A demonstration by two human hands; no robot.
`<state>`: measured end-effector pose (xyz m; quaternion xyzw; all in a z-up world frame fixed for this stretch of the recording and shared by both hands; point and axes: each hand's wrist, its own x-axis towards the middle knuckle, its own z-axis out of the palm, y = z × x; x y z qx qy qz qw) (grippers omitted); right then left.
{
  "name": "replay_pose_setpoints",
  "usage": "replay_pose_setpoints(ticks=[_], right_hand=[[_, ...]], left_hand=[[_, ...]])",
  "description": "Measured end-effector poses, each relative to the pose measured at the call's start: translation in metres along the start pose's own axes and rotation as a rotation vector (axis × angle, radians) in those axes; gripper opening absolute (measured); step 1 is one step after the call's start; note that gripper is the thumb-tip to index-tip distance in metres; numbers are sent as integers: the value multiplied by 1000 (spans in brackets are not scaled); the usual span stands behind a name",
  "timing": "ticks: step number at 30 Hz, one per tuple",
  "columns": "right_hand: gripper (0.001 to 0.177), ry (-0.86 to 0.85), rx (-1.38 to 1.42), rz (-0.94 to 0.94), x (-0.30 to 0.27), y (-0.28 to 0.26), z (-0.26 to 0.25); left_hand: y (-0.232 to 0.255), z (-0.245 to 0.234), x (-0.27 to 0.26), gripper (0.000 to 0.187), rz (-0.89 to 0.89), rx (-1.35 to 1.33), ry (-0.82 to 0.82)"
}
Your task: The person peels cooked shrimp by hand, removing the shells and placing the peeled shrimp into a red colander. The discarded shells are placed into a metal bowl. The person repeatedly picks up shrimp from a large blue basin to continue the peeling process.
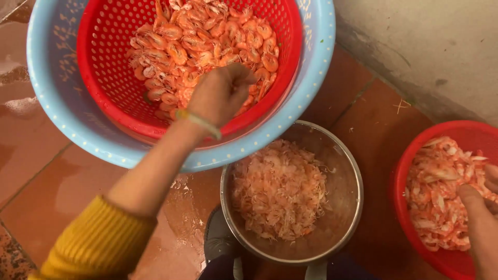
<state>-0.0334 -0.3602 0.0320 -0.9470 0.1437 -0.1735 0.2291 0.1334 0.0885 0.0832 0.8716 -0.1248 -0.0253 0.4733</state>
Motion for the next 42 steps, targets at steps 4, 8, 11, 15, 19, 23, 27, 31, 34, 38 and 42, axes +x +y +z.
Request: replay_pose_setpoints(ticks=[4, 8, 11, 15, 19, 23, 27, 31, 34, 38, 42], right_hand=[[32, -135, 401, 243, -9, -29, 20], [22, -518, 534, 152, -28, -95, 45], [18, -730, 651, -20, -46, -117, 56], [17, -908, 726, -15, -44, -116, 56], [29, -1108, 1371, 369, -38, -111, 64], [41, -1251, 1736, 681, -42, -108, 71], [30, -1024, 1375, 637, -49, -109, 79], [26, -945, 984, 377, -52, -115, 79], [31, -972, 904, 323, -53, -120, 78], [38, -955, 842, 259, -56, -118, 79], [33, -943, 796, 115, -56, -114, 80]], left_hand=[[-98, 18, 44, 27, -326, 687, -355], [-156, 33, 68, 52, -282, 877, -574], [-120, 19, 51, 62, -347, 950, -570], [-138, 9, 31, 36, -101, 1187, -252], [-1, 31, -20, 11, 35, 61, -65], [37, 96, -74, 22, 101, -62, -330], [24, 119, -94, 52, 93, -100, -462], [6, 136, -107, 28, -49, 51, -371], [-6, 145, -113, 20, 48, 174, -365], [-4, 147, -114, 20, -37, 265, -421], [9, 143, -107, 23, -145, 139, -429]])
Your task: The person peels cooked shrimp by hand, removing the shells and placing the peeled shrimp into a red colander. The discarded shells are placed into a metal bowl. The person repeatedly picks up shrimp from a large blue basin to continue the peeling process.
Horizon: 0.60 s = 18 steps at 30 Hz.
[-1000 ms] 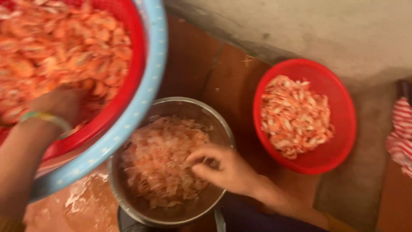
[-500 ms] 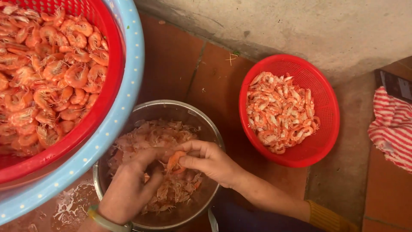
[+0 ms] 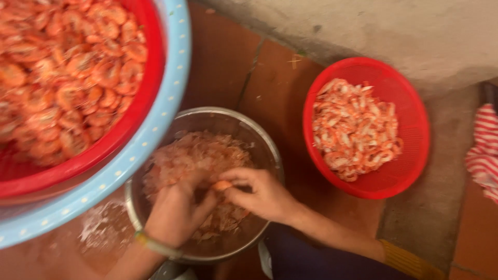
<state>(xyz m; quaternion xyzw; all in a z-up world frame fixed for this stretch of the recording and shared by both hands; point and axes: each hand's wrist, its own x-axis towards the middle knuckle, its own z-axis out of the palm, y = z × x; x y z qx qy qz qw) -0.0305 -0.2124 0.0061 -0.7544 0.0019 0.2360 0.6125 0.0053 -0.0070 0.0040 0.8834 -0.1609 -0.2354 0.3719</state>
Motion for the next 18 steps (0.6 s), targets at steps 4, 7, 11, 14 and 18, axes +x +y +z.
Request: replay_pose_setpoints(ticks=[4, 7, 11, 14, 18], right_hand=[[31, 74, 46, -50, 0, 8, 4], [33, 61, 51, -61, -5, -6, 4], [33, 73, 56, -44, -6, -8, -2], [31, 84, 145, -61, -8, 8, -6], [30, 121, 183, -71, -10, 7, -7]], left_hand=[[-11, 2, -2, 26, -211, -398, -46], [-13, -1, -7, 27, -314, -733, -34], [-12, -3, -11, 25, -276, -796, -15], [-19, -3, -13, 26, -231, -600, 42], [-17, -5, -11, 25, -118, 18, -29]])
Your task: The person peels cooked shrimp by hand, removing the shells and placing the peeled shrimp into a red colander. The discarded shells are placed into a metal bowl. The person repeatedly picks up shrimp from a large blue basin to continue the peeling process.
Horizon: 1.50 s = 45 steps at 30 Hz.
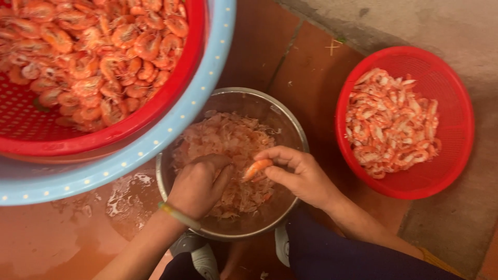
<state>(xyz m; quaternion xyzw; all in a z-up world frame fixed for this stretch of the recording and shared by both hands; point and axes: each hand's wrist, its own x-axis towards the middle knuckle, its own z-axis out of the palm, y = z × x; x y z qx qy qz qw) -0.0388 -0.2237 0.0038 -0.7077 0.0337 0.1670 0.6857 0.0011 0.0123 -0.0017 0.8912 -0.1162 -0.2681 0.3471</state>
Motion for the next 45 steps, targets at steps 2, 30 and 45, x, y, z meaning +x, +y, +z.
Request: replay_pose_setpoints(ticks=[2, 30, 45], right_hand=[[49, -68, -67, -5, -1, 0, 0], [45, 395, -1319, 435, 15, 44, -296], [25, -49, -1057, -455, 90, -170, -25]], left_hand=[[34, -14, -3, 43, 97, -203, -45], [-29, 65, -7, 17, 328, 153, -59], [-24, 51, -21, 22, 308, 106, -119]])
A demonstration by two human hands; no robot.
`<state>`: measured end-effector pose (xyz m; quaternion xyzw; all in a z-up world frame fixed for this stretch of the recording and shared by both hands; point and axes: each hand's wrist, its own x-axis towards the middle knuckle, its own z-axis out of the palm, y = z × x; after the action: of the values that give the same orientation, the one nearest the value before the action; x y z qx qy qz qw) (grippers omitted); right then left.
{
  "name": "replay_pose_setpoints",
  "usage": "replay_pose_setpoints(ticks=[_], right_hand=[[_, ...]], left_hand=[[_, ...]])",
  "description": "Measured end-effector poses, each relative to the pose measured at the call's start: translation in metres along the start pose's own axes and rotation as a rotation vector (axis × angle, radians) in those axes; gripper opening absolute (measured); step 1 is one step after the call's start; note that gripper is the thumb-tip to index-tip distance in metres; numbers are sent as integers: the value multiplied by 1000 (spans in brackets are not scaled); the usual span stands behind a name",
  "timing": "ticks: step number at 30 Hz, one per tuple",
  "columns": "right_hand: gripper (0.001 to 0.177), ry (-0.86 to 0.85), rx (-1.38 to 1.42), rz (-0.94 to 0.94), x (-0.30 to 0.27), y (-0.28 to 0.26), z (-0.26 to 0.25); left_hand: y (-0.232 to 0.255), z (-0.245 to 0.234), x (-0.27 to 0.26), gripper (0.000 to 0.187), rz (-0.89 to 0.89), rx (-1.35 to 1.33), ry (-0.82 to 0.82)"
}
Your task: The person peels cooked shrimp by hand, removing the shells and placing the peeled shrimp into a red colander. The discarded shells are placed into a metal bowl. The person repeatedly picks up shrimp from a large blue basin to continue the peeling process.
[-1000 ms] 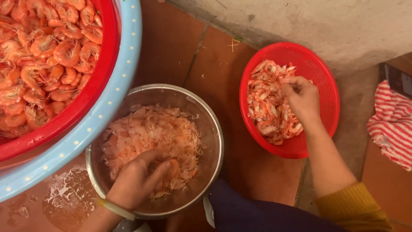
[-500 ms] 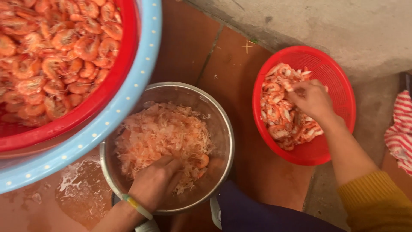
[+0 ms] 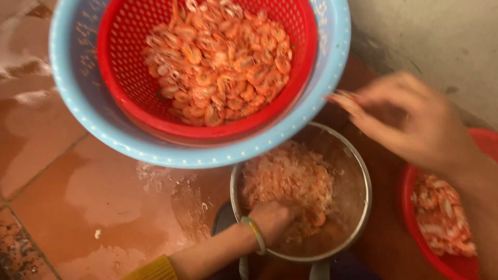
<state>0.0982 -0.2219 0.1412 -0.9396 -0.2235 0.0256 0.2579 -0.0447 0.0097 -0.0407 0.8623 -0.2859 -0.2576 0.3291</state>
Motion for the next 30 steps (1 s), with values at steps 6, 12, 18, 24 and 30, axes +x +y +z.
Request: replay_pose_setpoints(ticks=[6, 12, 18, 24, 30], right_hand=[[30, -43, 160, -382, 0, -24, 52], [34, -683, -222, 231, -112, 58, 160], [47, -618, -637, 57, -165, 79, 231], [27, -558, -354, 167, -154, 68, 204], [21, -313, 337, 480, -132, 38, 176]], left_hand=[[-33, 13, -3, 16, -29, 27, 236], [-45, 11, -14, 20, -269, 31, 285], [-39, 22, -11, 23, -317, -18, 225], [-24, 1, -8, 23, -181, -48, 222], [-6, -9, 4, 27, -19, -179, 227]])
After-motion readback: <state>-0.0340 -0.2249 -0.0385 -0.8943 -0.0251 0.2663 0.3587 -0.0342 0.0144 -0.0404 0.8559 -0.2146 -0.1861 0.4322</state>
